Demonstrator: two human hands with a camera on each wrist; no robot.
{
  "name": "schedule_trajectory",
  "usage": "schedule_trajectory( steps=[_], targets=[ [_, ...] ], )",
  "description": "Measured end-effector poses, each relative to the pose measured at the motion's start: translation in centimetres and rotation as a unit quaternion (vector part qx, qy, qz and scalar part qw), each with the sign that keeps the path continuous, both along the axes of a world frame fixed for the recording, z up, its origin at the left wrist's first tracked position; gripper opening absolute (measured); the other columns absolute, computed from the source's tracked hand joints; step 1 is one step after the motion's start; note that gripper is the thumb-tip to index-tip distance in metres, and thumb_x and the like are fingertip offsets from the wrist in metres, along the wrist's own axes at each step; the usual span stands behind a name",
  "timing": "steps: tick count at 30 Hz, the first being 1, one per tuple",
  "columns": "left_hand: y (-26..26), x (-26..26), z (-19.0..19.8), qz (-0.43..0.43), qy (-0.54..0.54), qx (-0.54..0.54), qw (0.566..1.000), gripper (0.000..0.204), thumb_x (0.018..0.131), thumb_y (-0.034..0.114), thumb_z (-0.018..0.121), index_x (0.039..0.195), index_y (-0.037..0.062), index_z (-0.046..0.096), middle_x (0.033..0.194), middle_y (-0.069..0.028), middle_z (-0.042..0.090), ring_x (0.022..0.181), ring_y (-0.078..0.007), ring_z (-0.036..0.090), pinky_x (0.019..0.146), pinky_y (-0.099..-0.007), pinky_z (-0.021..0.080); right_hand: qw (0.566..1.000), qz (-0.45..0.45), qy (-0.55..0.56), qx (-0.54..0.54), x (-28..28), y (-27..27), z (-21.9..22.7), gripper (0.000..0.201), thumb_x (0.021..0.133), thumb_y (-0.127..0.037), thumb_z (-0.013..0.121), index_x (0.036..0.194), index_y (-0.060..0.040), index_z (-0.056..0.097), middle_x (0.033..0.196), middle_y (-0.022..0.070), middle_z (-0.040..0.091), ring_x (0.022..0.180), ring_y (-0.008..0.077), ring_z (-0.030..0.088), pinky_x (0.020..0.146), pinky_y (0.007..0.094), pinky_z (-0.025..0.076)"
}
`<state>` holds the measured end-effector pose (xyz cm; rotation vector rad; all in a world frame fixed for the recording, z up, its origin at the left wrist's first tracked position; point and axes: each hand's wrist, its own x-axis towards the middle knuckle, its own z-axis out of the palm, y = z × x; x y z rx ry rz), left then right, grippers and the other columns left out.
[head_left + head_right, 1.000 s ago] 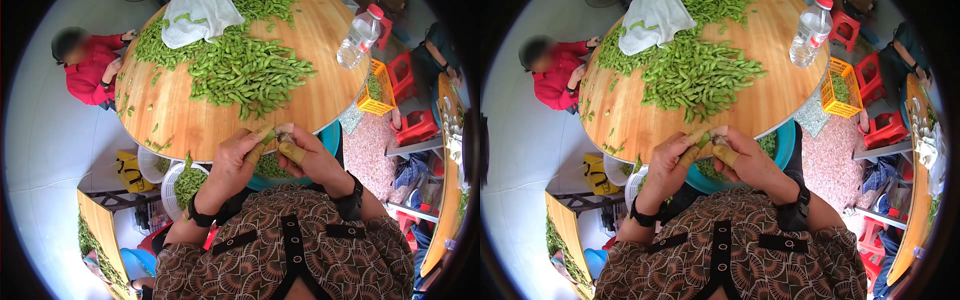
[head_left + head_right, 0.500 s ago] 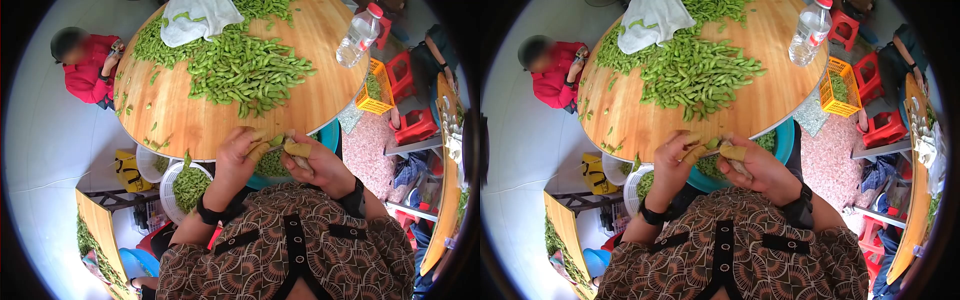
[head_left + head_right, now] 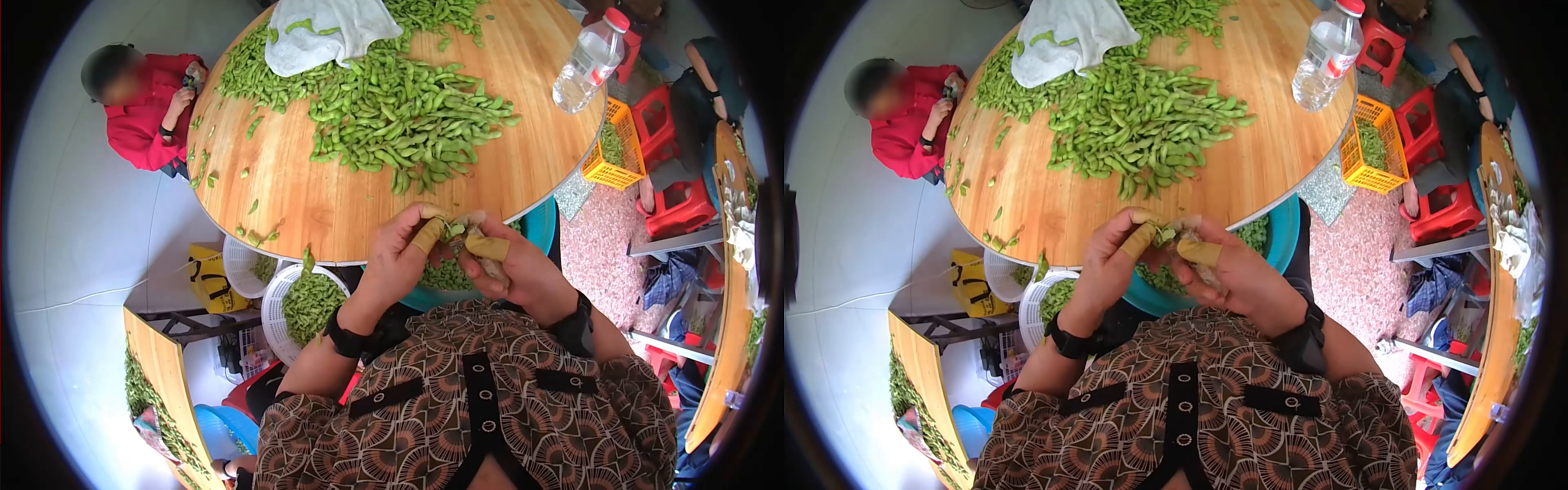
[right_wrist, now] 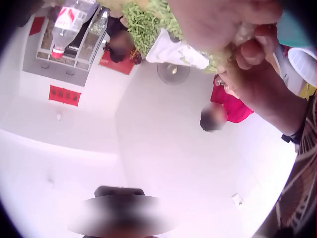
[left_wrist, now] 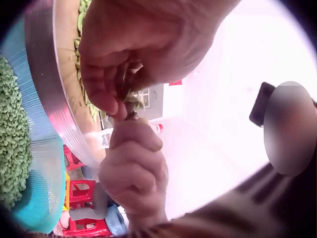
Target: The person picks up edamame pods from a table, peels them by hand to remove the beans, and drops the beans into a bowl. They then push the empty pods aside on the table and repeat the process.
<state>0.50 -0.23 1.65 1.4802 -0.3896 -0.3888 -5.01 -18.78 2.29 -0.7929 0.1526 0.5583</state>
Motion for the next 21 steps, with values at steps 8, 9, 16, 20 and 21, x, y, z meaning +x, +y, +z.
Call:
schedule_trajectory(
  steps=[8, 9, 16, 20, 21],
  targets=[
    [-0.4, -0.7, -0.4, 0.038, -0.279, 0.188, 0.941, 0.011, 0.090, 0.001, 0.057, 0.101, 0.0008, 0.056, 0.076, -0.0093, 0.059, 0.066, -0.0201, 0.060, 0.058, -0.0324, 0.048, 0.988, -0.040, -0.049, -0.142, 0.3, 0.1, -1.3, 0.018, 0.094, -0.021, 0.058, 0.109, -0.0101, 0.054, 0.069, -0.0010, 0.052, 0.042, 0.0053, 0.039, 0.036, 0.0200, 0.025],
    [-0.5, -0.8, -0.2, 0.038, -0.279, 0.188, 0.941, 0.011, 0.090, 0.001, 0.057, 0.101, 0.0008, 0.056, 0.076, -0.0093, 0.059, 0.066, -0.0201, 0.060, 0.058, -0.0324, 0.048, 0.987, -0.051, -0.055, -0.143, 0.4, 0.3, -1.3, 0.015, 0.093, -0.019, 0.060, 0.104, -0.0095, 0.055, 0.069, -0.0011, 0.052, 0.042, 0.0052, 0.040, 0.036, 0.0202, 0.025],
    [-0.2, -1.6, -0.2, -0.031, -0.091, 0.104, 0.990, 0.027, 0.090, -0.003, 0.057, 0.116, 0.0009, 0.054, 0.095, -0.0067, 0.060, 0.085, -0.0137, 0.060, 0.076, -0.0270, 0.050, 0.995, -0.075, -0.030, -0.055, 0.4, 0.1, -2.0, 0.008, 0.089, -0.009, 0.061, 0.094, -0.0047, 0.055, 0.075, 0.0034, 0.057, 0.046, 0.0078, 0.045, 0.037, 0.0213, 0.029],
    [0.2, -1.4, -1.4, -0.061, -0.016, 0.021, 0.998, 0.031, 0.091, -0.005, 0.055, 0.121, 0.0025, 0.050, 0.101, -0.0019, 0.055, 0.092, -0.0085, 0.055, 0.084, -0.0238, 0.047, 0.996, -0.085, -0.010, -0.021, 0.2, 0.4, -1.6, 0.008, 0.089, -0.007, 0.059, 0.095, -0.0038, 0.056, 0.077, 0.0057, 0.058, 0.048, 0.0093, 0.048, 0.037, 0.0213, 0.031],
    [0.1, -1.4, -1.4, -0.061, -0.016, 0.021, 0.998, 0.031, 0.091, -0.005, 0.055, 0.121, 0.0025, 0.050, 0.101, -0.0019, 0.055, 0.092, -0.0085, 0.055, 0.084, -0.0238, 0.047, 0.996, -0.085, -0.004, -0.006, 0.2, 0.4, -1.6, 0.008, 0.089, -0.005, 0.059, 0.096, -0.0037, 0.056, 0.077, 0.0064, 0.059, 0.049, 0.0096, 0.049, 0.037, 0.0215, 0.031]
  ],
)
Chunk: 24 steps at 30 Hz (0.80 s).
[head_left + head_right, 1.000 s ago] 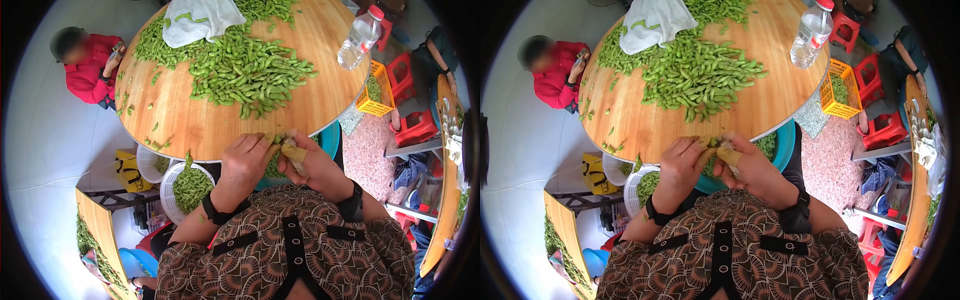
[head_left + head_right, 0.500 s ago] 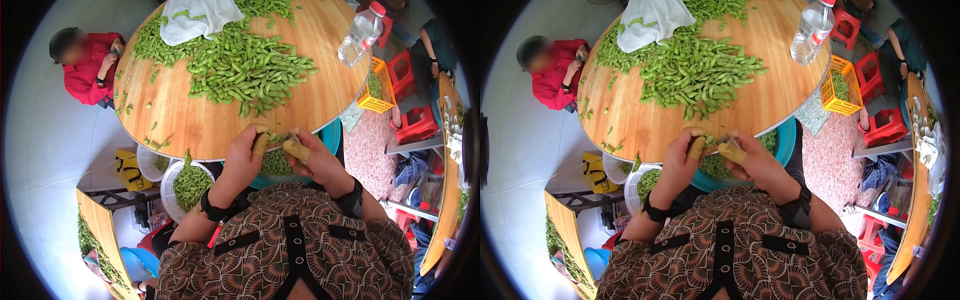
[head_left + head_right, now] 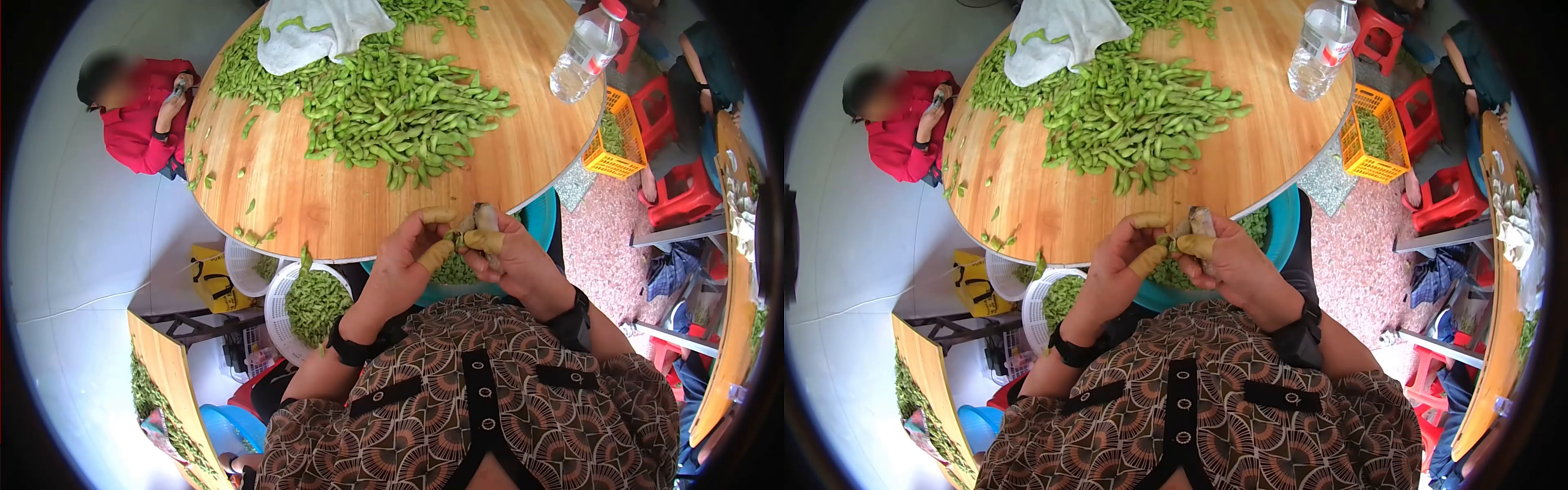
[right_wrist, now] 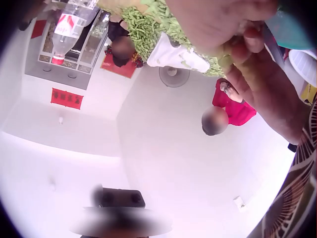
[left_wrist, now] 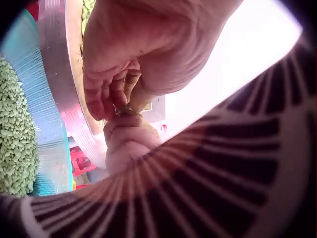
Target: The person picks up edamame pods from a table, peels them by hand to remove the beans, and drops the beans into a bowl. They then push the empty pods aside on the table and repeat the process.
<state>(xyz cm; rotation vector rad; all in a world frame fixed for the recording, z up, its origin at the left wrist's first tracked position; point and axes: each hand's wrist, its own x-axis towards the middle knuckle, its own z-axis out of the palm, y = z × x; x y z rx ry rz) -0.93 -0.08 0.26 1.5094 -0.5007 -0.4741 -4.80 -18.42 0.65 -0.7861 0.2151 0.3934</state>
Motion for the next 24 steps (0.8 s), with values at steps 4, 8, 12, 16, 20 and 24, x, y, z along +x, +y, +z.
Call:
schedule_trajectory(
  steps=[4, 8, 12, 16, 20, 24],
  targets=[
    [0.1, -0.1, 0.1, 0.032, 0.058, -0.033, 0.997, 0.038, 0.089, -0.005, 0.057, 0.125, 0.0034, 0.045, 0.099, -0.0035, 0.056, 0.090, -0.0102, 0.056, 0.080, -0.0247, 0.048, 0.999, 0.011, -0.011, -0.046, -0.1, -0.1, -0.2, 0.009, 0.088, -0.003, 0.058, 0.098, -0.0030, 0.058, 0.075, 0.0054, 0.059, 0.052, 0.0084, 0.050, 0.040, 0.0223, 0.034],
    [0.3, -0.3, 1.2, 0.098, -0.163, 0.198, 0.962, 0.041, 0.087, -0.004, 0.060, 0.124, 0.0021, 0.044, 0.092, -0.0076, 0.060, 0.081, -0.0149, 0.062, 0.074, -0.0291, 0.052, 0.938, -0.023, -0.092, -0.333, -0.6, 0.0, 0.7, 0.009, 0.089, -0.004, 0.058, 0.097, -0.0023, 0.059, 0.070, 0.0024, 0.058, 0.053, 0.0062, 0.048, 0.045, 0.0228, 0.036],
    [-0.3, -1.2, 1.8, 0.093, -0.208, 0.216, 0.949, 0.047, 0.084, -0.003, 0.064, 0.126, 0.0017, 0.043, 0.084, -0.0086, 0.061, 0.079, -0.0171, 0.064, 0.072, -0.0309, 0.053, 0.918, -0.029, -0.192, -0.346, -0.9, 0.9, 0.8, 0.009, 0.089, -0.007, 0.059, 0.097, -0.0021, 0.060, 0.066, -0.0001, 0.055, 0.053, 0.0048, 0.047, 0.047, 0.0224, 0.036],
    [-0.2, -1.1, 1.9, 0.101, -0.205, 0.192, 0.954, 0.051, 0.082, -0.002, 0.066, 0.127, 0.0019, 0.043, 0.084, -0.0090, 0.063, 0.079, -0.0178, 0.066, 0.072, -0.0306, 0.053, 0.959, 0.025, -0.132, -0.249, -0.6, 0.7, -0.1, 0.010, 0.090, -0.009, 0.058, 0.097, -0.0017, 0.060, 0.065, 0.0009, 0.055, 0.051, 0.0064, 0.048, 0.046, 0.0216, 0.036],
    [0.9, 0.4, 1.4, 0.154, -0.318, 0.162, 0.922, 0.032, 0.083, -0.002, 0.065, 0.112, 0.0015, 0.054, 0.083, -0.0115, 0.063, 0.071, -0.0258, 0.065, 0.061, -0.0335, 0.051, 0.988, -0.011, -0.057, -0.143, -0.2, 0.5, -1.2, 0.011, 0.092, -0.010, 0.058, 0.097, -0.0017, 0.061, 0.065, 0.0020, 0.057, 0.050, 0.0072, 0.049, 0.044, 0.0211, 0.036],
    [3.2, -0.8, 2.7, 0.114, -0.206, 0.211, 0.949, 0.010, 0.084, 0.001, 0.066, 0.094, 0.0015, 0.066, 0.081, -0.0087, 0.065, 0.076, -0.0165, 0.065, 0.068, -0.0281, 0.051, 0.984, -0.042, -0.045, -0.165, -0.6, -1.2, -0.5, 0.010, 0.092, -0.010, 0.058, 0.098, -0.0022, 0.061, 0.066, 0.0034, 0.059, 0.049, 0.0073, 0.050, 0.044, 0.0204, 0.037]
  ],
)
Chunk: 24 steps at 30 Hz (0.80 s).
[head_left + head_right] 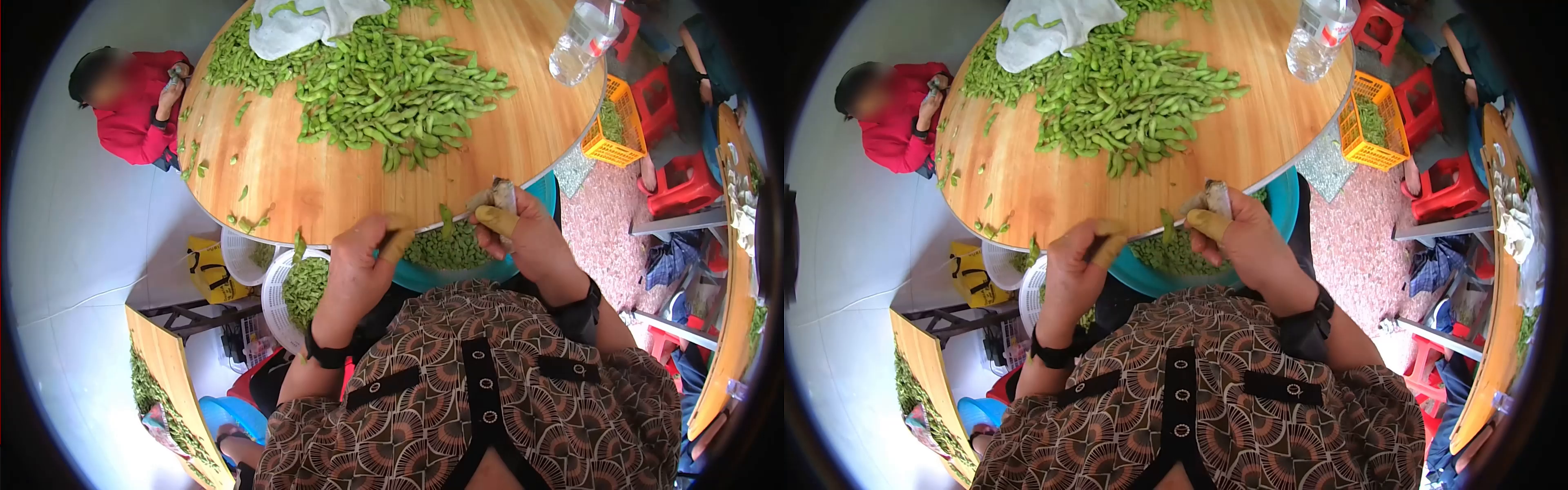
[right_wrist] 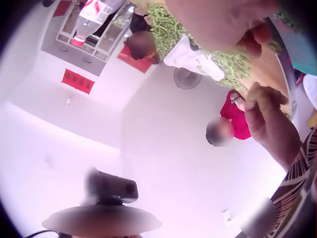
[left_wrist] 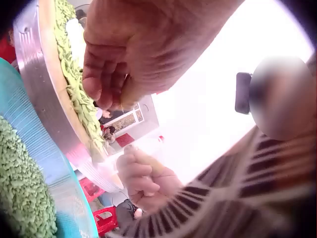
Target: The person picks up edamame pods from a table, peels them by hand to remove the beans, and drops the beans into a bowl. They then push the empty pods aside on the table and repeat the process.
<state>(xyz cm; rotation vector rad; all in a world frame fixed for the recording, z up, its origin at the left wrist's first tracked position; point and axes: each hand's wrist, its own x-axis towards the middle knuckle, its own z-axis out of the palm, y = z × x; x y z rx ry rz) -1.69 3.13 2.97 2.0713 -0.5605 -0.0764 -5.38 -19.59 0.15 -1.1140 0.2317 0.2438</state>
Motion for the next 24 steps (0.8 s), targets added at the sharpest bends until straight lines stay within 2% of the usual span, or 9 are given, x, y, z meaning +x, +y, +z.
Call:
schedule_trajectory(
  steps=[1, 3, 5, 7, 8, 10, 13, 20, 24],
  targets=[
    [0.5, -0.2, -0.4, -0.002, 0.006, 0.000, 1.000, 0.010, 0.084, 0.001, 0.066, 0.094, 0.0015, 0.066, 0.081, -0.0087, 0.065, 0.076, -0.0165, 0.065, 0.068, -0.0281, 0.051, 1.000, 0.016, 0.003, -0.008, -0.2, -0.6, 0.2, 0.011, 0.092, -0.010, 0.058, 0.098, -0.0022, 0.061, 0.066, 0.0035, 0.060, 0.049, 0.0072, 0.049, 0.044, 0.0202, 0.037],
    [1.2, -0.4, -2.1, -0.199, 0.059, 0.128, 0.970, 0.014, 0.081, 0.003, 0.069, 0.095, 0.0015, 0.066, 0.080, -0.0114, 0.065, 0.072, -0.0227, 0.064, 0.065, -0.0298, 0.050, 0.997, 0.069, 0.000, -0.032, -0.8, -2.1, -0.4, 0.013, 0.092, -0.009, 0.057, 0.102, -0.0022, 0.061, 0.077, 0.0051, 0.063, 0.061, 0.0105, 0.058, 0.051, 0.0218, 0.045],
    [0.8, -0.7, -2.8, -0.197, 0.036, 0.142, 0.969, 0.017, 0.080, 0.006, 0.070, 0.096, 0.0034, 0.067, 0.080, -0.0125, 0.064, 0.070, -0.0293, 0.062, 0.065, -0.0336, 0.050, 0.998, 0.052, 0.033, -0.003, -0.9, -2.4, -0.9, 0.016, 0.092, -0.009, 0.057, 0.106, -0.0019, 0.060, 0.092, 0.0065, 0.065, 0.081, 0.0159, 0.065, 0.064, 0.0274, 0.052],
    [-0.8, -1.3, -0.8, -0.028, -0.014, 0.104, 0.994, 0.016, 0.080, 0.005, 0.069, 0.095, 0.0041, 0.066, 0.086, -0.0109, 0.063, 0.076, -0.0308, 0.062, 0.068, -0.0358, 0.050, 0.997, 0.062, 0.031, 0.024, -1.1, -2.3, -0.8, 0.017, 0.092, -0.008, 0.057, 0.108, -0.0017, 0.060, 0.097, 0.0071, 0.065, 0.088, 0.0183, 0.065, 0.070, 0.0304, 0.053],
    [-1.4, -1.0, -0.8, -0.029, -0.013, 0.103, 0.994, 0.016, 0.080, 0.005, 0.069, 0.095, 0.0041, 0.066, 0.086, -0.0109, 0.063, 0.076, -0.0308, 0.062, 0.068, -0.0358, 0.050, 0.995, 0.077, 0.030, 0.051, -1.2, -2.2, -0.8, 0.019, 0.092, -0.008, 0.057, 0.109, -0.0014, 0.060, 0.101, 0.0077, 0.064, 0.095, 0.0207, 0.064, 0.075, 0.0333, 0.054],
    [-2.6, 0.8, -0.5, -0.075, -0.186, 0.054, 0.978, 0.016, 0.077, 0.002, 0.069, 0.093, 0.0027, 0.065, 0.092, -0.0101, 0.062, 0.083, -0.0296, 0.061, 0.070, -0.0371, 0.050, 0.995, 0.075, 0.023, 0.056, -0.9, -1.9, -1.3, 0.019, 0.092, -0.009, 0.057, 0.110, -0.0011, 0.059, 0.101, 0.0079, 0.064, 0.095, 0.0209, 0.065, 0.073, 0.0329, 0.055],
    [-3.4, 2.8, -2.0, -0.140, -0.264, 0.118, 0.947, 0.017, 0.073, -0.001, 0.069, 0.088, 0.0016, 0.062, 0.095, -0.0113, 0.061, 0.088, -0.0301, 0.060, 0.071, -0.0379, 0.050, 0.997, 0.057, 0.026, 0.053, -0.8, -1.4, -1.1, 0.020, 0.092, -0.010, 0.058, 0.110, -0.0008, 0.059, 0.102, 0.0076, 0.064, 0.093, 0.0208, 0.065, 0.068, 0.0313, 0.055],
    [-3.6, 2.5, -2.0, -0.121, -0.187, 0.141, 0.964, 0.019, 0.075, -0.001, 0.066, 0.092, 0.0022, 0.059, 0.091, -0.0142, 0.060, 0.086, -0.0352, 0.059, 0.070, -0.0407, 0.049, 0.998, 0.037, 0.058, -0.007, -0.9, -0.8, 0.5, 0.020, 0.091, -0.011, 0.059, 0.109, -0.0015, 0.058, 0.096, 0.0062, 0.063, 0.078, 0.0171, 0.067, 0.047, 0.0234, 0.048],
    [-4.0, 0.8, -1.4, -0.098, -0.181, 0.066, 0.976, 0.019, 0.078, -0.001, 0.066, 0.095, 0.0012, 0.058, 0.092, -0.0164, 0.061, 0.080, -0.0359, 0.061, 0.067, -0.0383, 0.050, 0.998, 0.058, 0.040, 0.009, -0.7, -0.2, 0.1, 0.017, 0.091, -0.009, 0.059, 0.106, -0.0017, 0.058, 0.087, 0.0058, 0.062, 0.067, 0.0145, 0.063, 0.044, 0.0223, 0.043]
  ],
)
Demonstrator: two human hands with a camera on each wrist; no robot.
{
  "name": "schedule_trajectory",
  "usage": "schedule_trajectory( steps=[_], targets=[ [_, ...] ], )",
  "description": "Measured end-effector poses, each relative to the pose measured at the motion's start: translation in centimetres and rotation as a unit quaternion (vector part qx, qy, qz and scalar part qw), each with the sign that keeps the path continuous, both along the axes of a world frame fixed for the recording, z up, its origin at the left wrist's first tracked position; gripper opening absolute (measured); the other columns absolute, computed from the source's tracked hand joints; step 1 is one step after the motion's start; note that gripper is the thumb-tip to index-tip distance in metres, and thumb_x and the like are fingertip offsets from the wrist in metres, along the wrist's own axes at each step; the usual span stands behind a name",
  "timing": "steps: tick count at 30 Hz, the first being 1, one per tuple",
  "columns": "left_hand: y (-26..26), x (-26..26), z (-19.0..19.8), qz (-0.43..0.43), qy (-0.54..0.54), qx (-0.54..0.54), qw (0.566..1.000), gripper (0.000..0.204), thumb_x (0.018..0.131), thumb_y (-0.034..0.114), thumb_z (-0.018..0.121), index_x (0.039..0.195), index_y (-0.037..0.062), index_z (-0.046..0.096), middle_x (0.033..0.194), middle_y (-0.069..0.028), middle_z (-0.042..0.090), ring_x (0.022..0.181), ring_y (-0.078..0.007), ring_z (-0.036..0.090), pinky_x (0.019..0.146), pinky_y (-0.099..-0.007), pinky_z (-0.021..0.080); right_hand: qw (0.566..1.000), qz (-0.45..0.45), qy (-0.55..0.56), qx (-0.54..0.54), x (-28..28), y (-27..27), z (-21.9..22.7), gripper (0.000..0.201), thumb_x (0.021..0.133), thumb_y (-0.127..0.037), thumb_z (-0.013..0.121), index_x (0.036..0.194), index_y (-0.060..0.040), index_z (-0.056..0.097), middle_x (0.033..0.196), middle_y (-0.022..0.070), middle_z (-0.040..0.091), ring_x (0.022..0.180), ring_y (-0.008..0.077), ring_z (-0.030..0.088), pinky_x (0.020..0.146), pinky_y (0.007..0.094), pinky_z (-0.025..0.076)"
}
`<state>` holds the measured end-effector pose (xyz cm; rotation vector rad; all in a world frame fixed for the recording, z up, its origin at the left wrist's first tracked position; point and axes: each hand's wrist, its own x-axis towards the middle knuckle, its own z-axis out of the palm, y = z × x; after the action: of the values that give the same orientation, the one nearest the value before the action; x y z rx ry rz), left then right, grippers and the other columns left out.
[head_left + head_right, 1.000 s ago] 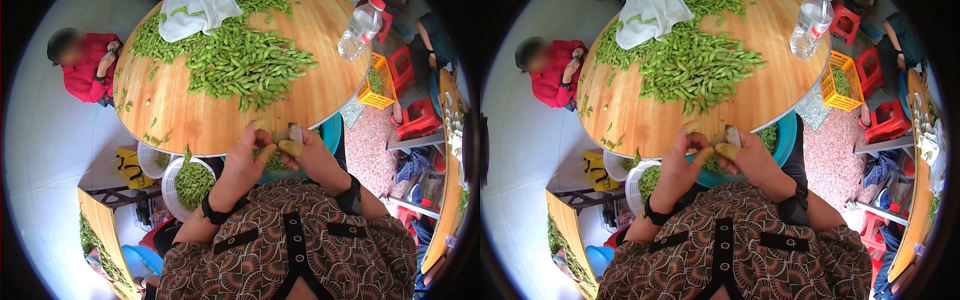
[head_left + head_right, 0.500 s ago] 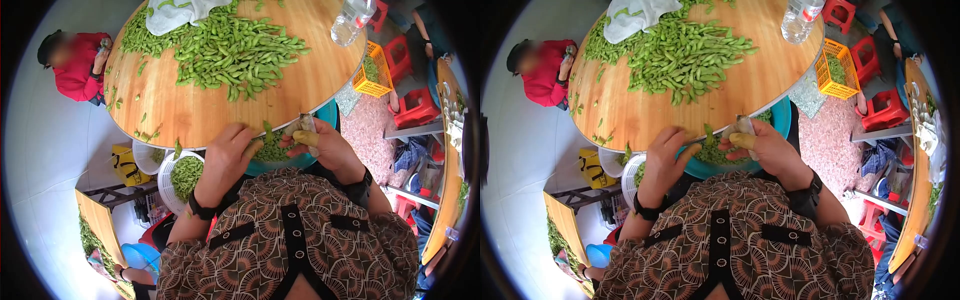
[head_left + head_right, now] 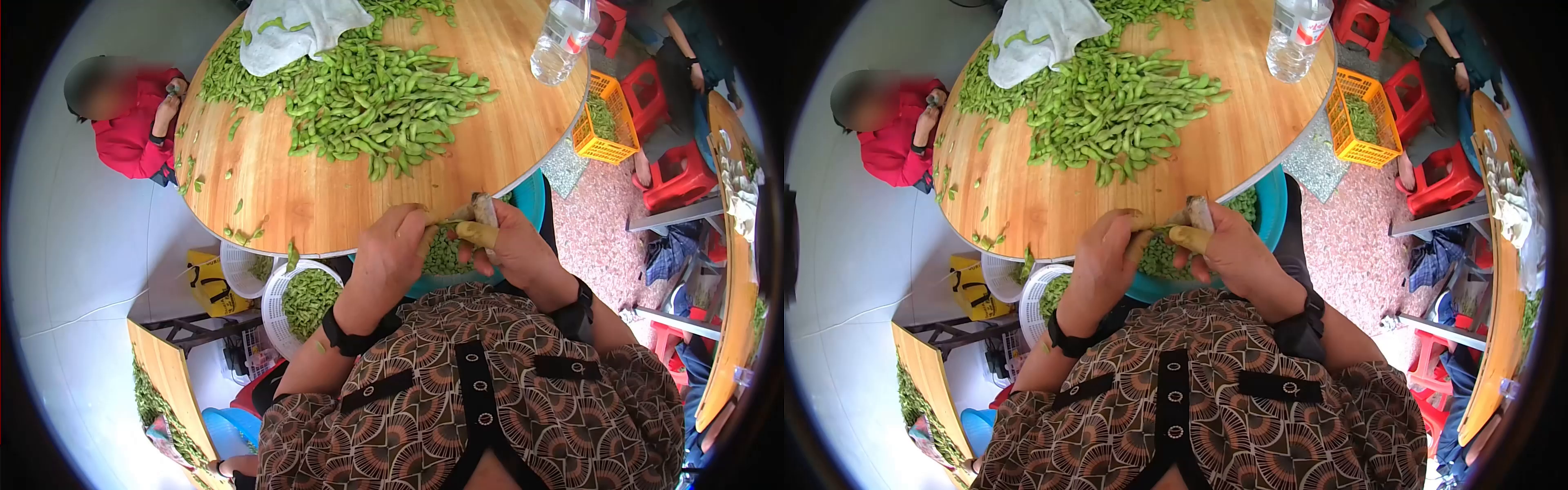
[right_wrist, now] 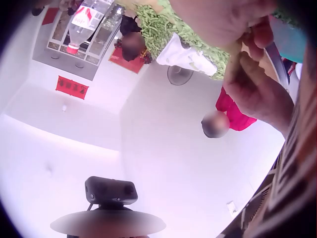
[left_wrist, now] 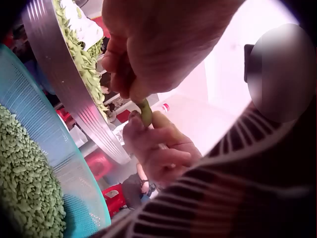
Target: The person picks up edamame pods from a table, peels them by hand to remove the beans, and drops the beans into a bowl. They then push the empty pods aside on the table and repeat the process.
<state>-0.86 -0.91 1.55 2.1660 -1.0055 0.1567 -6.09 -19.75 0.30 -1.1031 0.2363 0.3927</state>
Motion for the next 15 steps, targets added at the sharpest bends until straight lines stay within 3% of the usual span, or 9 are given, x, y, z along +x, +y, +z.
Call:
schedule_trajectory(
  steps=[2, 5, 7, 8, 10, 11, 13, 14, 15],
  targets=[
    [-0.1, -0.5, 0.2, 0.009, -0.038, -0.027, 0.999, 0.018, 0.079, -0.001, 0.067, 0.095, 0.0008, 0.058, 0.092, -0.0168, 0.062, 0.077, -0.0342, 0.062, 0.067, -0.0364, 0.051, 0.997, -0.050, -0.028, 0.056, 0.3, 0.4, -0.8, 0.012, 0.090, -0.007, 0.059, 0.102, -0.0022, 0.057, 0.078, 0.0049, 0.060, 0.057, 0.0113, 0.056, 0.042, 0.0221, 0.039],
    [-0.1, -0.8, 0.2, 0.008, 0.072, -0.061, 0.996, 0.015, 0.083, 0.001, 0.067, 0.095, 0.0007, 0.058, 0.093, -0.0129, 0.064, 0.077, -0.0249, 0.065, 0.069, -0.0322, 0.051, 0.992, -0.078, -0.037, 0.097, 0.6, 0.7, 0.0, 0.010, 0.090, -0.004, 0.059, 0.099, -0.0025, 0.056, 0.073, 0.0042, 0.057, 0.053, 0.0093, 0.051, 0.042, 0.0212, 0.036],
    [-0.2, -0.9, -0.3, -0.006, 0.277, -0.212, 0.937, 0.015, 0.085, 0.000, 0.065, 0.098, 0.0017, 0.058, 0.080, -0.0057, 0.061, 0.072, -0.0177, 0.063, 0.063, -0.0295, 0.050, 0.993, -0.064, -0.062, 0.075, 0.7, 0.6, 0.5, 0.010, 0.088, -0.002, 0.060, 0.098, -0.0030, 0.057, 0.072, 0.0029, 0.056, 0.055, 0.0084, 0.051, 0.042, 0.0212, 0.035],
    [0.0, -0.7, -0.3, -0.006, 0.275, -0.213, 0.938, 0.015, 0.085, 0.000, 0.065, 0.098, 0.0017, 0.058, 0.080, -0.0057, 0.061, 0.072, -0.0177, 0.063, 0.063, -0.0295, 0.050, 0.994, -0.050, -0.086, 0.055, 0.7, 0.6, 0.8, 0.010, 0.087, -0.001, 0.060, 0.096, -0.0035, 0.057, 0.071, 0.0016, 0.055, 0.057, 0.0075, 0.051, 0.042, 0.0211, 0.034],
    [0.4, -0.2, -0.3, -0.041, 0.479, -0.277, 0.832, 0.010, 0.088, 0.002, 0.063, 0.096, 0.0039, 0.058, 0.077, -0.0003, 0.059, 0.068, -0.0096, 0.059, 0.059, -0.0249, 0.047, 0.995, -0.026, -0.100, -0.002, 0.8, 0.5, 1.3, 0.011, 0.086, 0.000, 0.060, 0.096, -0.0038, 0.058, 0.071, 0.0003, 0.055, 0.059, 0.0066, 0.051, 0.044, 0.0211, 0.035],
    [0.5, 0.0, -0.3, -0.041, 0.477, -0.278, 0.833, 0.010, 0.088, 0.002, 0.063, 0.096, 0.0039, 0.058, 0.077, -0.0003, 0.059, 0.068, -0.0096, 0.059, 0.059, -0.0249, 0.047, 0.992, -0.005, -0.111, -0.059, 0.8, 0.5, 1.5, 0.012, 0.085, 0.001, 0.061, 0.095, -0.0042, 0.058, 0.071, -0.0011, 0.055, 0.061, 0.0057, 0.052, 0.047, 0.0210, 0.036],
    [0.8, 0.3, -0.4, -0.079, 0.618, -0.321, 0.713, 0.006, 0.090, 0.004, 0.061, 0.094, 0.0057, 0.056, 0.077, 0.0007, 0.058, 0.064, -0.0093, 0.056, 0.057, -0.0222, 0.044, 0.986, 0.010, -0.133, -0.098, 0.7, 0.6, 2.5, 0.012, 0.084, 0.002, 0.061, 0.094, -0.0041, 0.059, 0.072, -0.0018, 0.056, 0.063, 0.0045, 0.051, 0.050, 0.0207, 0.037],
    [0.9, 0.3, -0.4, -0.079, 0.617, -0.322, 0.713, 0.006, 0.090, 0.004, 0.061, 0.094, 0.0057, 0.056, 0.077, 0.0007, 0.058, 0.064, -0.0093, 0.056, 0.057, -0.0222, 0.044, 0.978, 0.025, -0.154, -0.137, 0.7, 0.7, 2.8, 0.011, 0.083, 0.002, 0.062, 0.092, -0.0040, 0.059, 0.074, -0.0025, 0.057, 0.066, 0.0033, 0.051, 0.054, 0.0204, 0.039],
    [1.0, 0.4, -0.5, -0.092, 0.650, -0.356, 0.665, 0.005, 0.091, 0.006, 0.060, 0.094, 0.0056, 0.055, 0.076, 0.0009, 0.058, 0.062, -0.0089, 0.054, 0.055, -0.0220, 0.043, 0.978, 0.026, -0.154, -0.138, 0.6, 0.8, 2.8, 0.011, 0.083, 0.002, 0.062, 0.092, -0.0040, 0.059, 0.074, -0.0025, 0.057, 0.066, 0.0033, 0.051, 0.054, 0.0204, 0.039]
  ],
)
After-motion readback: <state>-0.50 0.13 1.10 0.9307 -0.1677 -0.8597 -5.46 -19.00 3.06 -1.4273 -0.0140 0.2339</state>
